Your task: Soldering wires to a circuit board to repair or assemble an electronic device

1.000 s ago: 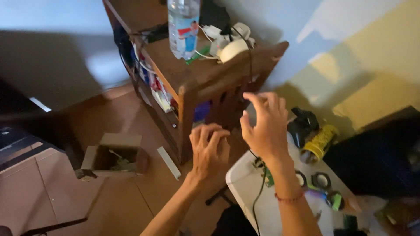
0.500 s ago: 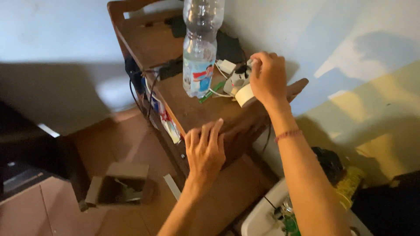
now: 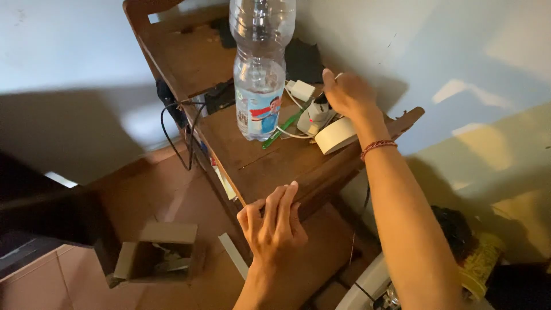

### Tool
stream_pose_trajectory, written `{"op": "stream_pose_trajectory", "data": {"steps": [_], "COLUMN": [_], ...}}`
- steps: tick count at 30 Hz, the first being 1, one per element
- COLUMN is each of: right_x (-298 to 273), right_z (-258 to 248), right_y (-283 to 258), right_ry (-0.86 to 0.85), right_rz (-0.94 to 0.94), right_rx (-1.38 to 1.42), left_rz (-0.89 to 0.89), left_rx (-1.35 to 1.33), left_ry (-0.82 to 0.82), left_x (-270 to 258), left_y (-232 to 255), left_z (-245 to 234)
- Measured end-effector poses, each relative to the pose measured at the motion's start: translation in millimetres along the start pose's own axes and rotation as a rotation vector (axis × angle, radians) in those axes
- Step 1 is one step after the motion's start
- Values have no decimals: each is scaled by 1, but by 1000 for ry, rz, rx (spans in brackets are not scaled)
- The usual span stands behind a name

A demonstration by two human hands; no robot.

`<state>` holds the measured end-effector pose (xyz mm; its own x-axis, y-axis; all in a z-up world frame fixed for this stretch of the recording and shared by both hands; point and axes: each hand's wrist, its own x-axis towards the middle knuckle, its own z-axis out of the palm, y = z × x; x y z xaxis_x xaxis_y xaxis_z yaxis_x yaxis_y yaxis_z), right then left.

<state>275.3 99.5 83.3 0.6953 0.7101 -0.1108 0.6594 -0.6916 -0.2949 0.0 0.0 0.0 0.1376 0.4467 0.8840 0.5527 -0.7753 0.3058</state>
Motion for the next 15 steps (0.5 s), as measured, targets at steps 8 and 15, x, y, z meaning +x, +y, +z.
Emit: {"op": "stream_pose_trajectory", "data": {"steps": [8,15], "right_x": [-28,-13], "right_z": [-16,-11], "right_y": [-11,-8], "right_ry": [-64,-93], "right_rz": [-11,-8], "right_rx": [55,-90], "left_rz": [-22,-30], "left_rx": [-30,-5], "left_ry": [-17,-56], "left_x": [5,2], "left_y": [5,3], "left_z": [-5,-6]}}
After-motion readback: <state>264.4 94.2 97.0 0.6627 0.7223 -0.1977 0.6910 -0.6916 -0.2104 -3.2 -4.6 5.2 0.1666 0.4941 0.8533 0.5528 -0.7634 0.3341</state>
